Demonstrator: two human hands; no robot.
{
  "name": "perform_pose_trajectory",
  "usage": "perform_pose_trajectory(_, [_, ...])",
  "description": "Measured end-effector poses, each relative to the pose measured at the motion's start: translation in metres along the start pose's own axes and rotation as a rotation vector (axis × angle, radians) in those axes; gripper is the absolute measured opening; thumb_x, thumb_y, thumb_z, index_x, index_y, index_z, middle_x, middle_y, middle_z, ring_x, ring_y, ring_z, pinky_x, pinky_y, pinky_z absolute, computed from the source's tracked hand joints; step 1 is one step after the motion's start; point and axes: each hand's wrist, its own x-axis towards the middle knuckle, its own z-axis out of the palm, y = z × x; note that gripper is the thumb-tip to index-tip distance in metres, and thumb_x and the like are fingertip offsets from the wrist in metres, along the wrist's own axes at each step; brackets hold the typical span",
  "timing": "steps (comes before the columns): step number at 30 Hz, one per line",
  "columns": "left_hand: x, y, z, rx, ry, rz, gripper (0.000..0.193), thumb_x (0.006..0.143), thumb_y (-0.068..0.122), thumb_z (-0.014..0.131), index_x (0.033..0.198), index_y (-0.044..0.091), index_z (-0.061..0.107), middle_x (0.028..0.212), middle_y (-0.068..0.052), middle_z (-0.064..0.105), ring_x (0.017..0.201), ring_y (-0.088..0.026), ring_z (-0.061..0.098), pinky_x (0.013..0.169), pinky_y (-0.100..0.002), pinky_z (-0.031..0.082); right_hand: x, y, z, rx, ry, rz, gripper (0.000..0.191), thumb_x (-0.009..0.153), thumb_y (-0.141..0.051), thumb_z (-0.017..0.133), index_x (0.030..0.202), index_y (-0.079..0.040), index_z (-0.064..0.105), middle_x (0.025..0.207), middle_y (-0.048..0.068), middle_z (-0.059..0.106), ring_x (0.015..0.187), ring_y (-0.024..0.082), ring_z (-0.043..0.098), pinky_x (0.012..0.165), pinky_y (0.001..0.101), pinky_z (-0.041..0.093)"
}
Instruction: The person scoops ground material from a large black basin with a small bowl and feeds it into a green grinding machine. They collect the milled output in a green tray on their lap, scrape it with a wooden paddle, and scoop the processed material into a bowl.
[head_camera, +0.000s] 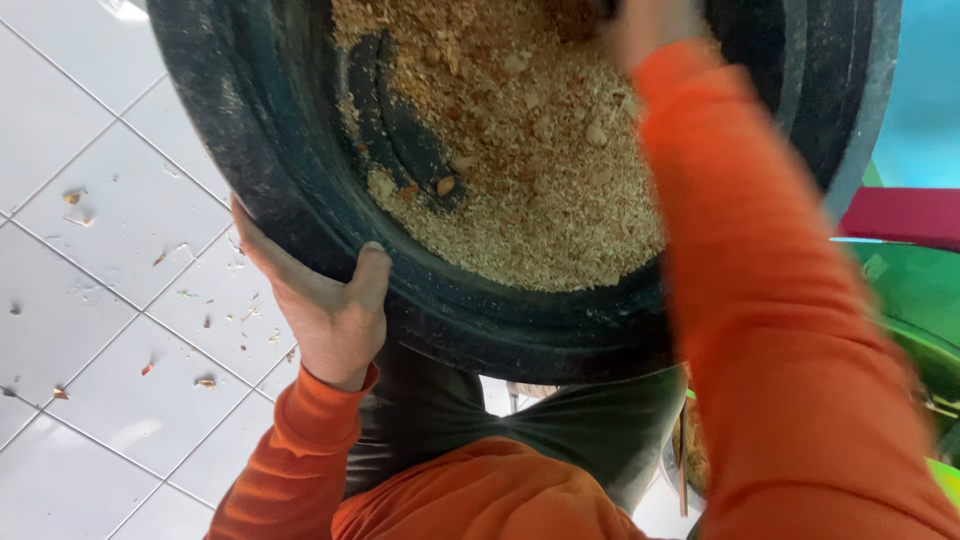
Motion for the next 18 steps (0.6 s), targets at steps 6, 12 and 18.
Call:
perform_pose_trajectory(6, [0.002, 0.01, -0.002, -0.034, 0.01, 0.064, 0.094, 0.086, -0.006, 0.065, 0.162, -0.007, 0.01, 0.155, -0.026, 0.039, 0.135, -0.032, 0.049, 0.123, -0.042, 0.04, -0.056, -0.114, 0.047, -0.051, -0.091, -0.021, 0.128, 0.067, -0.006, 0.087, 0.16, -0.034, 0.004, 0.155, 0.038, 0.013, 0.143, 0.058, 0.013, 0.111, 0.0705, 0.025])
perform_pose_trajectory(12, [0.008, 0.018, -0.004, -0.089, 0.019, -0.116, 0.098, 0.084, -0.003, 0.065, 0.162, -0.007, 0.008, 0.13, -0.022, 0.057, 0.101, -0.025, 0.062, 0.093, -0.037, 0.054, -0.12, -0.121, -0.014, 0.303, -0.222, -0.313, 0.1, 0.077, -0.022, 0.087, 0.16, -0.028, 0.03, 0.149, 0.028, 0.038, 0.132, 0.053, 0.045, 0.11, 0.0595, 0.039])
perform_pose_trajectory(18, [0.019, 0.017, -0.006, -0.085, 0.034, -0.194, 0.1, 0.081, -0.003, 0.067, 0.161, -0.008, 0.007, 0.121, -0.021, 0.062, 0.092, -0.024, 0.066, 0.084, -0.035, 0.057, -0.004, -0.051, -0.044, 0.335, 0.473, -0.139, 0.095, 0.094, -0.014, 0.083, 0.171, -0.014, 0.027, 0.161, 0.03, 0.032, 0.148, 0.048, 0.042, 0.121, 0.0477, 0.045])
